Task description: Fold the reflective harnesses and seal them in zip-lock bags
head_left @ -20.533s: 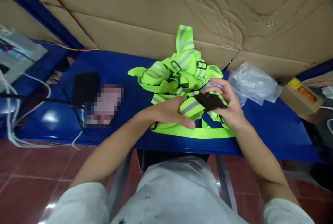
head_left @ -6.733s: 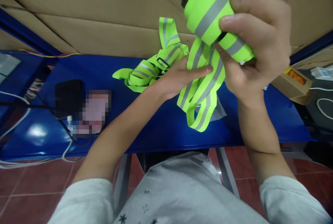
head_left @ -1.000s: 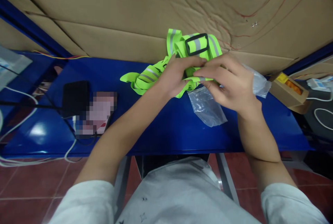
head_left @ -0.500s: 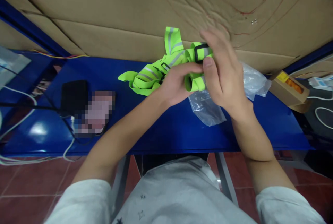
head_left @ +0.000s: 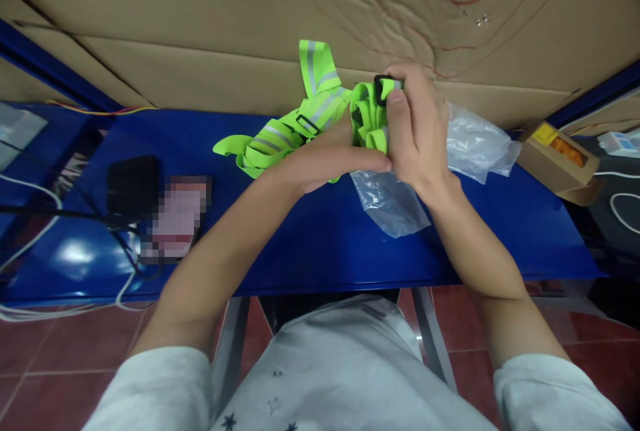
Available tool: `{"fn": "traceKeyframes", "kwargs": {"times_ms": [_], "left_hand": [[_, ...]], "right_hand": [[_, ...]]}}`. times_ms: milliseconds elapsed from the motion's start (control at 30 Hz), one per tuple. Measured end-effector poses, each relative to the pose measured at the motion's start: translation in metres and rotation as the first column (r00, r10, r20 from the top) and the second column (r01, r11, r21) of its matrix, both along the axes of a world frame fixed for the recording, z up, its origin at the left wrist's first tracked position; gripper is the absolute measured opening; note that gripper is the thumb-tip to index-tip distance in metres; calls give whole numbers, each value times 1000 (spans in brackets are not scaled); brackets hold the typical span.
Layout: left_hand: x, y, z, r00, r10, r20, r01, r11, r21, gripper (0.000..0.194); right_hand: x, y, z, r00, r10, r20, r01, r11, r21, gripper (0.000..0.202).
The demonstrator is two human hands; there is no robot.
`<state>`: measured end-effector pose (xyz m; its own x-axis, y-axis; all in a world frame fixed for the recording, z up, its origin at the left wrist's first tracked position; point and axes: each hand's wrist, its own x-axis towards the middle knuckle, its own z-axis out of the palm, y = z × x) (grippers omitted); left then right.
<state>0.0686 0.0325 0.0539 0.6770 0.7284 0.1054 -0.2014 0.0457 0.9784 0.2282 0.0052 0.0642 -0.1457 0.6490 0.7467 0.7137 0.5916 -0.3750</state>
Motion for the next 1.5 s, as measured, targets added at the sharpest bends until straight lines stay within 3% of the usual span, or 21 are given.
{"fn": "traceKeyframes", "kwargs": {"times_ms": [167, 300, 400, 467, 633, 800, 900, 1000, 1067, 1200, 1367, 1433, 1500], "left_hand": [[-2, -2, -21, 987, 155, 40, -153, 988, -33, 58], [-8, -15, -45, 947, 306, 95, -296, 949, -108, 73], [-17, -19, -62, 908, 400, 126, -395, 917, -63, 76], [-25, -17, -70, 912, 393, 118, -391, 920, -43, 76], [-43, -12, -79, 966, 251, 69, -249, 968, -39, 78], [-37, -28, -93, 973, 223, 54, -222, 975, -25, 80], [-32, -38, -100, 965, 259, 43, -261, 965, 30, 80], [-30, -42, -100, 945, 323, 41, -325, 945, 41, 79], [-28, -44, -99, 928, 372, 31, -372, 928, -2, 74], [-25, -44, -101, 896, 438, 68, -426, 894, -138, 65], [-24, -44, -103, 931, 348, 109, -300, 901, -313, 65], [-23, -46, -102, 944, 313, 105, -256, 895, -365, 69], [-23, -47, -103, 951, 294, 98, -242, 903, -355, 73]], "right_hand": [[-2, 7, -14, 995, -35, 89, 51, 983, -174, 43], [-16, 8, -32, 994, 34, 103, -14, 980, -197, 51], [-23, 9, -42, 992, 56, 109, -28, 970, -243, 52], [-23, 9, -43, 990, 93, 103, -63, 962, -265, 53], [-19, -4, -45, 983, 183, 6, -173, 940, -294, 46], [-27, -22, -68, 998, 9, -61, -28, 953, -303, 44], [-31, -30, -74, 995, 2, -97, -35, 939, -341, 56], [-35, -36, -71, 995, 14, -98, -47, 940, -338, 80], [-39, -39, -67, 998, 34, -53, -51, 935, -351, 88], [-39, -41, -66, 996, 87, 0, -82, 932, -353, 84], [-12, -27, -63, 970, 240, 40, -204, 894, -400, 66], [-5, -22, -63, 977, 205, 51, -171, 909, -381, 55], [-5, -21, -64, 993, 85, 82, -49, 926, -375, 53]]}}
